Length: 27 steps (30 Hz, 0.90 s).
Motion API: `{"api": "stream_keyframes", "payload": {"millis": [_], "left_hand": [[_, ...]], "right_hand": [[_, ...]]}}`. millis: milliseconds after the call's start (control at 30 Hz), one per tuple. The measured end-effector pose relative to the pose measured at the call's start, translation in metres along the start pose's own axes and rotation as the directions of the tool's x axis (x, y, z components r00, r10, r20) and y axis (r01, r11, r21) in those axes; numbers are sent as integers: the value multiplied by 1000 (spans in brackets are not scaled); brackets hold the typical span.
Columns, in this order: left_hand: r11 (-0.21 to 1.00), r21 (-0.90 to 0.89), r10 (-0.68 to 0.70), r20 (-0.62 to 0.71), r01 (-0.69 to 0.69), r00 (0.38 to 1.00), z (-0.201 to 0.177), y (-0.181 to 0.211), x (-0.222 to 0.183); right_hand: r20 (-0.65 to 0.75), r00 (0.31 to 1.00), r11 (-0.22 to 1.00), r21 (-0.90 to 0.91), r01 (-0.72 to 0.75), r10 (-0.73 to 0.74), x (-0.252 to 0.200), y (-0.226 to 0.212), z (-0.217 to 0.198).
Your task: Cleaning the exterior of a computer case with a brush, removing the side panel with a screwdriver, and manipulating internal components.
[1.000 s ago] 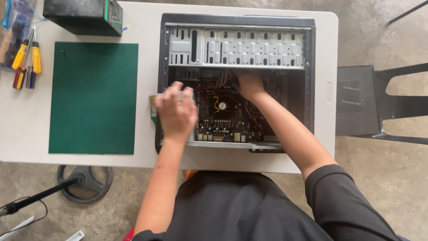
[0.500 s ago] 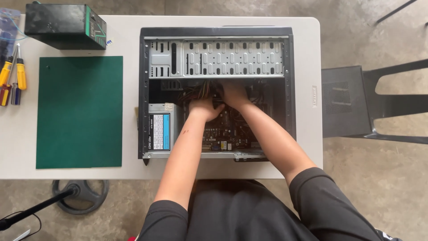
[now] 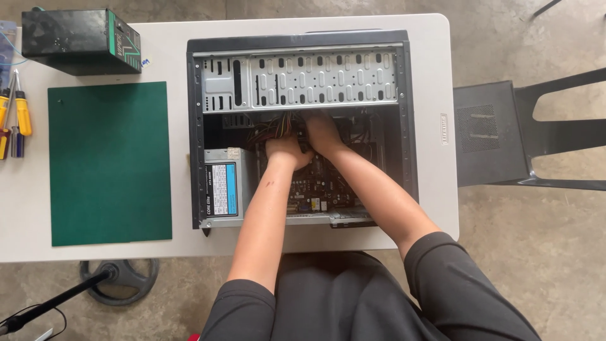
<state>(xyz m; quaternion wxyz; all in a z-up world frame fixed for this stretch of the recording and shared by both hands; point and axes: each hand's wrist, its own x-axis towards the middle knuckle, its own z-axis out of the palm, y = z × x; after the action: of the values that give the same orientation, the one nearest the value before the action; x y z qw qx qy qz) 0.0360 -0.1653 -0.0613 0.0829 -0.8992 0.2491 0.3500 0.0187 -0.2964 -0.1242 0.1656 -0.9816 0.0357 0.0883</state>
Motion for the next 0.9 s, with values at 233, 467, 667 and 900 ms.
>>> {"api": "stream_keyframes", "payload": {"millis": [233,467,667,900], "left_hand": [[1000,7,15,30,-16,999,-6,0,-4],[1000,-25,18,30,-17,999,-18,-2,-12],[993,-111,42,32,-39,999,-26,-4,-17],[989,-141,35,13,-32,999,-16,-4,-10]], "right_hand": [[-20,998,997,49,57,-56,-12,-20,-47],[-51,996,990,122,77,-71,-7,-7,-22],[42,997,995,71,-67,65,0,-6,-26],[109,967,972,15,-233,230,3,-18,-33]]}}
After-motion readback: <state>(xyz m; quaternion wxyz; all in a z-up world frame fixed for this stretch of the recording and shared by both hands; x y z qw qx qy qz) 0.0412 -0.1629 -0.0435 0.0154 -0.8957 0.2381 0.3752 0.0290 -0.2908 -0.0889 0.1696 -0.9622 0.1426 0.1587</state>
